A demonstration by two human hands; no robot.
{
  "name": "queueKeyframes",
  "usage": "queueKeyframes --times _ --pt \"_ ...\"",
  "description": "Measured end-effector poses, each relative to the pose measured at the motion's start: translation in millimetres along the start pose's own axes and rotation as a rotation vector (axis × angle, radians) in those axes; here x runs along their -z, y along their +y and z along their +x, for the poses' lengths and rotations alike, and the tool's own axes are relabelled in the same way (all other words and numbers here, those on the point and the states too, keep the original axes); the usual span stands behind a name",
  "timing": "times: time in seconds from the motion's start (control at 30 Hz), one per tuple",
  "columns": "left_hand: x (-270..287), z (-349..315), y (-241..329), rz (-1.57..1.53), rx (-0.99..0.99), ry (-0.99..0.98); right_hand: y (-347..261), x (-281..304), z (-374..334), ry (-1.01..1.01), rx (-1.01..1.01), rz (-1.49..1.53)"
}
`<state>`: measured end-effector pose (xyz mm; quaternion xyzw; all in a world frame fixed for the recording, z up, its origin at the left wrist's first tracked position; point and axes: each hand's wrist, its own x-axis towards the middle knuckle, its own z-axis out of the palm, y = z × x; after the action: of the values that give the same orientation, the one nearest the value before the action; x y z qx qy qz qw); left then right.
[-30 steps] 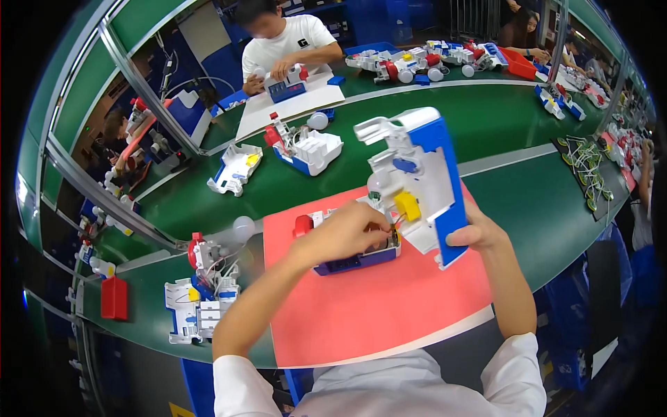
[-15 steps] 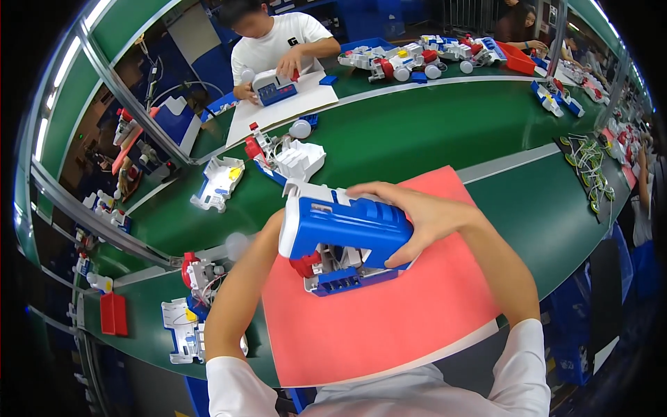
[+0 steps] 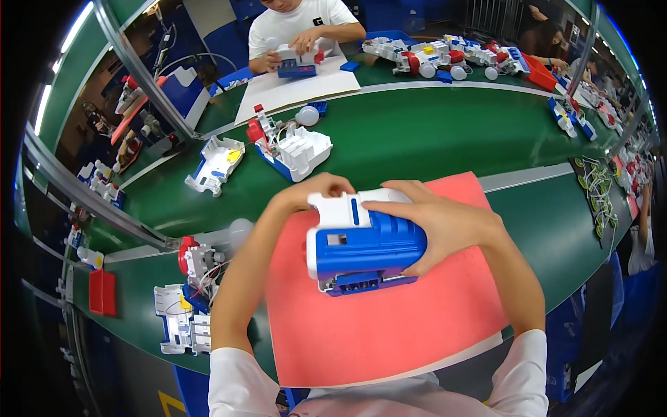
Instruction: Assembling the internal electronic components and plastic casing of a toy siren beacon.
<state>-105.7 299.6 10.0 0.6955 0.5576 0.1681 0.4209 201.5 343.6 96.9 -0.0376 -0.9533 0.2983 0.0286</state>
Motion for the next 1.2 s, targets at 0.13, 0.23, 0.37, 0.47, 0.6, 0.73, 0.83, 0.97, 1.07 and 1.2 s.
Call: queueKeyframes --times 0.13,0.23,0.37,0.47,0.6,0.73,0.83,0.97,1.07,1.2 --pt "-5.1 -78.4 -7.6 -0.341 0.233 0.494 -11.7 -7.4 19.1 -0.064 -0.031 -0.161" --pt "-52.4 -108.8 2.6 -0.546 0.204 0.770 -8.5 -8.0 19.2 -0.105 -0.053 -0.180" --pt "-122.7 -117.6 19.5 -0.725 0.080 0.806 -4.2 -8.1 13.4 -0.100 -0.067 -0.185" --pt "-141.8 -109.1 42.4 -0.836 0.033 0.858 -8.6 -7.3 16.1 -0.107 -0.085 -0.143" --pt "-153.5 -104.2 51.3 -0.838 -0.014 0.940 -0.2 -17.7 15.3 -0.122 -0.042 -0.190" --pt "-158.7 -102.3 49.7 -0.766 0.001 0.972 8.1 -28.0 11.2 -0.133 -0.082 -0.122" --pt "-160.6 -105.5 54.3 -0.747 -0.032 1.018 12.2 -35.7 11.3 -0.090 -0.063 -0.096" --pt "-160.2 -100.8 60.1 -0.728 -0.066 1.047 11.5 -34.1 12.7 -0.056 -0.055 -0.097" --pt "-161.1 -96.8 57.0 -0.703 -0.067 1.040 -3.6 -21.7 15.8 -0.117 -0.105 -0.161" --pt "-163.0 -92.9 38.6 -0.754 -0.106 1.026 -18.9 -18.5 15.2 -0.155 -0.161 -0.212"
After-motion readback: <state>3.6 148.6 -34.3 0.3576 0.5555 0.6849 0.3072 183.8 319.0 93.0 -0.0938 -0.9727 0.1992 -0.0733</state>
